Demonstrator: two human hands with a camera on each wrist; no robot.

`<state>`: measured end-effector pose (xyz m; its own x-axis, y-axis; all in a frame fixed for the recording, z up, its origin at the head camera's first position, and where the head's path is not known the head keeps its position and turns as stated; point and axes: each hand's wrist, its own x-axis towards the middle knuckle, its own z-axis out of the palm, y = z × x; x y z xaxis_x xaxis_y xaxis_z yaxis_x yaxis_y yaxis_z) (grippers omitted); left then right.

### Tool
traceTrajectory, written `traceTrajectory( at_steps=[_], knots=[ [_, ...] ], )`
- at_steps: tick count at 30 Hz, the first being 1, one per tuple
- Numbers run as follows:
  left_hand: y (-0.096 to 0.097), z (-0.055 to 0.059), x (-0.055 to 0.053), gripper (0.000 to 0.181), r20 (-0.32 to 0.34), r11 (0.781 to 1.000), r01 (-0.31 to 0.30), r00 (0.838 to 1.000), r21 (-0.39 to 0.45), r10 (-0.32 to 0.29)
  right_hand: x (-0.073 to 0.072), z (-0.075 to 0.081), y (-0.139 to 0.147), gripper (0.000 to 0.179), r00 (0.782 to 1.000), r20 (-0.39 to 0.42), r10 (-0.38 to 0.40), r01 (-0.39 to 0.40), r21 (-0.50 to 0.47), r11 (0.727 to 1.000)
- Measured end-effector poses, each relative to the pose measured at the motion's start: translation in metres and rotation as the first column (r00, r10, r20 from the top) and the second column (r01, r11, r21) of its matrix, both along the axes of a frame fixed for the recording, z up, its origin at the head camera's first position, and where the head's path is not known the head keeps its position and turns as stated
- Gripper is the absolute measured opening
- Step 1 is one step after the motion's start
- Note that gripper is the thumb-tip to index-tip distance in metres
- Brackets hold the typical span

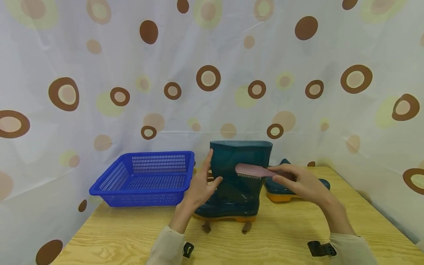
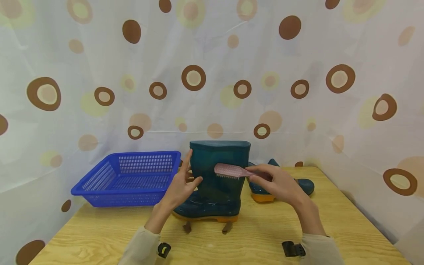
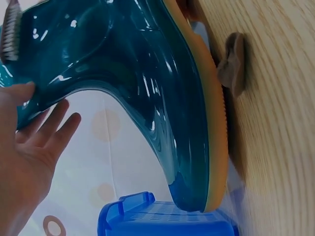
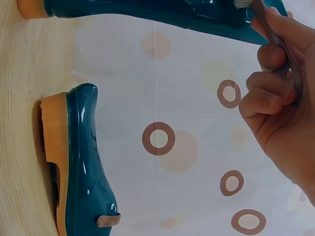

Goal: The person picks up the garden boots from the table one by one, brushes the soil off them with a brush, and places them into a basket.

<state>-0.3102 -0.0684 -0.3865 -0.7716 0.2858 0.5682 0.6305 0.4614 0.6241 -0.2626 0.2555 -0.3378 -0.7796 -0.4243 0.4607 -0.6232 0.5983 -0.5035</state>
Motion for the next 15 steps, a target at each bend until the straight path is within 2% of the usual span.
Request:
traceTrajectory(
  at_steps=[5, 8, 12, 15],
  knots=[
    [-0.0009, -0.0027, -0.0008, 0.101, 0.059, 0.994, -0.05, 0.997, -0.099, 0.056, -0.0011, -0.0021, 0.0033, 0.033, 0.999, -0.03, -0.024, 0.023, -0.04, 0.999],
    [-0.0014, -0.0033, -0.0022, 0.105, 0.074, 0.994, -0.037, 0.996, -0.108, 0.045, -0.0015, -0.0019, 0.005, 0.033, 0.999, -0.042, -0.034, 0.031, -0.059, 0.998],
    [-0.0019, -0.0026, -0.0035, 0.112, 0.07, 0.991, -0.017, 0.997, -0.132, 0.027, -0.0019, -0.0007, 0.0055, 0.033, 0.996, -0.077, -0.041, 0.035, -0.073, 0.997],
    [-0.0015, -0.002, -0.0035, 0.118, 0.045, 0.984, -0.038, 0.998, -0.173, 0.046, -0.0018, -0.0001, 0.0048, 0.034, 0.995, -0.09, -0.048, 0.04, -0.092, 0.995]
  ],
)
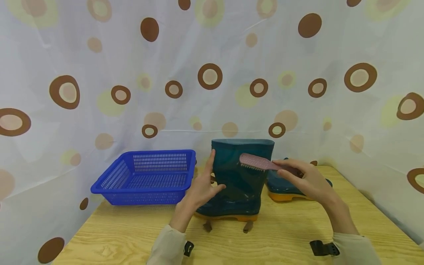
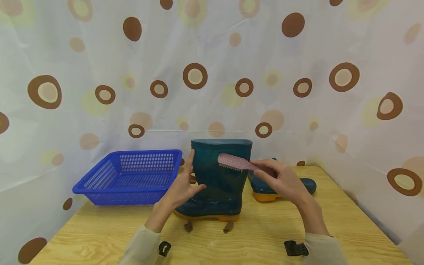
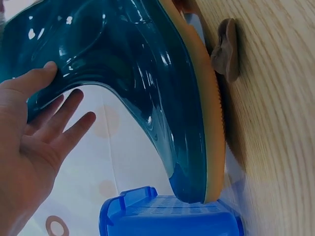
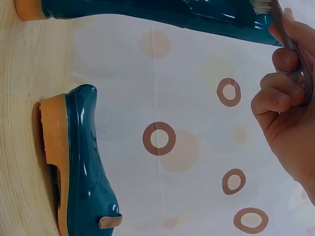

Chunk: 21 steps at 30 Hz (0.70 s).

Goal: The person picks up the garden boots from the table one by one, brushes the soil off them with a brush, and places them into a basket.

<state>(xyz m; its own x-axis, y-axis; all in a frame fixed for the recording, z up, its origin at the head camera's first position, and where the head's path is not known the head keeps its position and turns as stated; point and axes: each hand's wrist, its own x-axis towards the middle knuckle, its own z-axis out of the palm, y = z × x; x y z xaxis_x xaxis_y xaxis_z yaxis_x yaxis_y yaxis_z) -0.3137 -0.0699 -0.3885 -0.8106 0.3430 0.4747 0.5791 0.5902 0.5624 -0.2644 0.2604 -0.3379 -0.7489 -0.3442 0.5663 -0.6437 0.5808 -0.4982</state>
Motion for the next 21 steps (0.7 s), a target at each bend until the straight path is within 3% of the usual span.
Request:
traceTrajectory(
  at_steps=[5, 10, 15, 21],
  knots=[
    [0.003, 0.0, 0.001, 0.12, -0.039, 0.999, -0.031, 0.999, -0.02, 0.03, 0.001, 0.0, 0.0, 0.035, 1.0, 0.004, -0.005, 0.005, -0.019, 1.0],
    [0.008, -0.001, 0.001, 0.115, -0.078, 0.998, -0.019, 0.997, 0.053, 0.023, 0.002, -0.001, 0.0, 0.035, 1.0, 0.004, -0.018, 0.018, -0.029, 0.999],
    [0.012, -0.001, 0.003, 0.112, -0.041, 0.991, -0.007, 0.999, 0.136, 0.013, 0.002, -0.001, 0.001, 0.036, 1.0, 0.016, -0.006, 0.007, -0.038, 0.999],
    [0.019, 0.006, 0.005, 0.109, -0.045, 0.992, -0.012, 0.999, 0.128, 0.018, 0.001, 0.0, 0.003, 0.036, 1.0, 0.013, -0.026, 0.027, -0.051, 0.998]
  ],
)
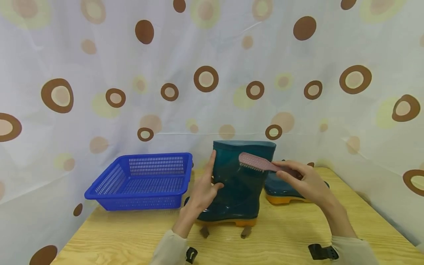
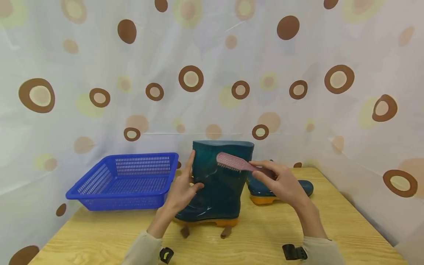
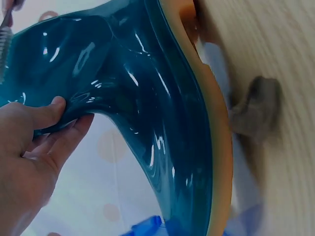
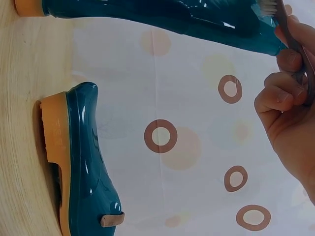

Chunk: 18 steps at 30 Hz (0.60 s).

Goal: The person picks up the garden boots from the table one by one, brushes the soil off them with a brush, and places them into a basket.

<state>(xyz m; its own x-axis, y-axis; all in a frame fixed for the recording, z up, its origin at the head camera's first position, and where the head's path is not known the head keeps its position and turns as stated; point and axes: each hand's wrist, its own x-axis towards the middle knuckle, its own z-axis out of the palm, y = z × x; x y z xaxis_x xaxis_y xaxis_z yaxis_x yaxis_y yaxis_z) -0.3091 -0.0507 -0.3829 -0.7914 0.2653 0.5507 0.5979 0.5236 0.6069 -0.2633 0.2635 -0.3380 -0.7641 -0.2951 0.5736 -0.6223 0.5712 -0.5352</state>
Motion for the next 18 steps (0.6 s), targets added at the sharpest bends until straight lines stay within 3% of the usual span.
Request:
traceTrajectory(
  at_steps=[9, 18],
  knots=[
    [0.006, 0.025, 0.004, 0.105, -0.04, 0.996, 0.062, 0.997, 0.061, -0.06, 0.002, 0.002, 0.002, 0.036, 0.998, -0.054, -0.006, 0.002, -0.069, 0.998],
    [0.002, 0.057, 0.007, 0.103, -0.064, 0.983, 0.075, 0.996, 0.17, -0.065, 0.005, 0.004, 0.0, 0.034, 0.992, -0.12, -0.03, 0.012, -0.143, 0.99]
  ],
)
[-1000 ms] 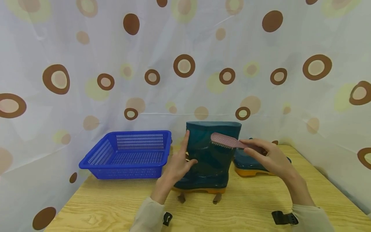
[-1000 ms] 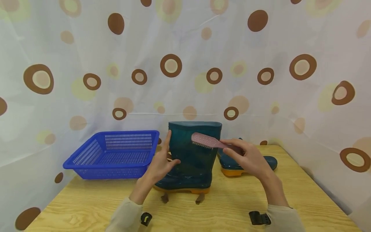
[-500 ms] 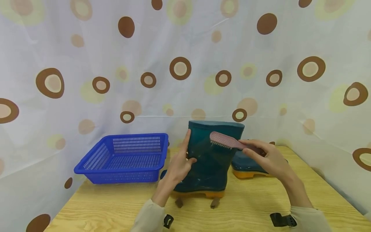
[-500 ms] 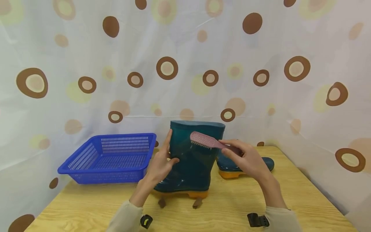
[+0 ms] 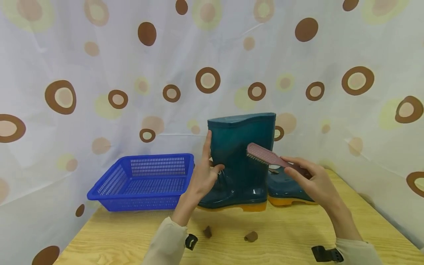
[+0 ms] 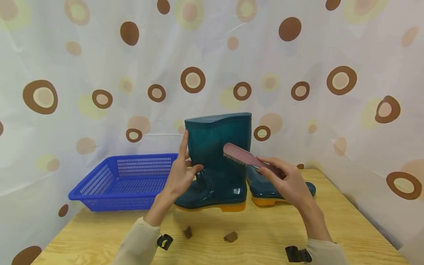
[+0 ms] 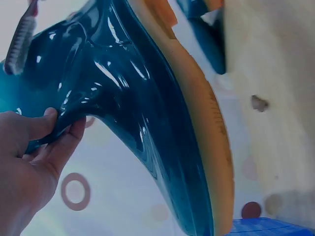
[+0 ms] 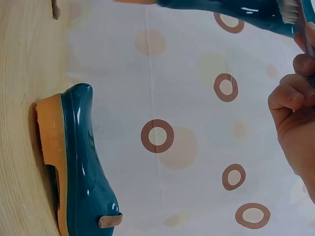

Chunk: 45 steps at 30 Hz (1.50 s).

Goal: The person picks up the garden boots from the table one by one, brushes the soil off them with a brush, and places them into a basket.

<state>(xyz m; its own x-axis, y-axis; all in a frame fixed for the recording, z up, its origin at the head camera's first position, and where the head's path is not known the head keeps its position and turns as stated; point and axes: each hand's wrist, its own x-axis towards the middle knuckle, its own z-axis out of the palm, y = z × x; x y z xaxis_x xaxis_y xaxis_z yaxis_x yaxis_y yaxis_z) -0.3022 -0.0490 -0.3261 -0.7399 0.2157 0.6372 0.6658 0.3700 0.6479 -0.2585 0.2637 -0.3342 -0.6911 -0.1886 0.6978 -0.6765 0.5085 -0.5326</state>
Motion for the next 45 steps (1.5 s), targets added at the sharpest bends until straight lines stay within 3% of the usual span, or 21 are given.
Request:
traceTrajectory(
  at_steps=[7, 12, 19, 26, 35, 41, 45],
  knots=[
    [-0.001, 0.02, -0.003, 0.107, -0.038, 0.997, 0.041, 0.999, 0.072, -0.039, 0.002, 0.001, 0.0, 0.034, 0.999, -0.029, -0.015, 0.014, -0.033, 0.999],
    [0.001, 0.026, -0.001, 0.109, -0.011, 0.998, 0.032, 0.999, 0.045, -0.031, 0.002, 0.0, -0.001, 0.034, 1.0, -0.025, -0.012, 0.011, -0.037, 0.999],
    [-0.006, 0.034, -0.002, 0.107, -0.02, 1.0, 0.017, 1.0, -0.009, -0.017, 0.0, -0.002, -0.001, 0.035, 0.999, -0.047, 0.018, -0.02, -0.041, 0.999],
    [-0.033, 0.044, -0.009, 0.106, -0.001, 1.0, -0.012, 1.0, -0.007, 0.012, -0.001, -0.003, 0.0, 0.036, 0.999, -0.046, 0.022, -0.024, -0.04, 0.999],
    [-0.077, 0.054, -0.021, 0.104, -0.01, 0.992, -0.115, 0.993, -0.042, 0.115, -0.002, -0.003, 0.003, 0.037, 0.999, -0.051, 0.015, -0.017, -0.03, 0.999],
    [-0.107, 0.059, -0.027, 0.102, -0.009, 0.978, -0.198, 0.98, -0.064, 0.198, -0.001, -0.003, 0.004, 0.038, 0.999, -0.048, 0.006, -0.008, -0.032, 0.999],
    [-0.125, 0.061, -0.031, 0.1, -0.012, 0.958, -0.27, 0.963, -0.098, 0.27, -0.002, -0.004, 0.004, 0.037, 0.999, -0.037, 0.012, -0.013, -0.028, 1.0]
  ],
)
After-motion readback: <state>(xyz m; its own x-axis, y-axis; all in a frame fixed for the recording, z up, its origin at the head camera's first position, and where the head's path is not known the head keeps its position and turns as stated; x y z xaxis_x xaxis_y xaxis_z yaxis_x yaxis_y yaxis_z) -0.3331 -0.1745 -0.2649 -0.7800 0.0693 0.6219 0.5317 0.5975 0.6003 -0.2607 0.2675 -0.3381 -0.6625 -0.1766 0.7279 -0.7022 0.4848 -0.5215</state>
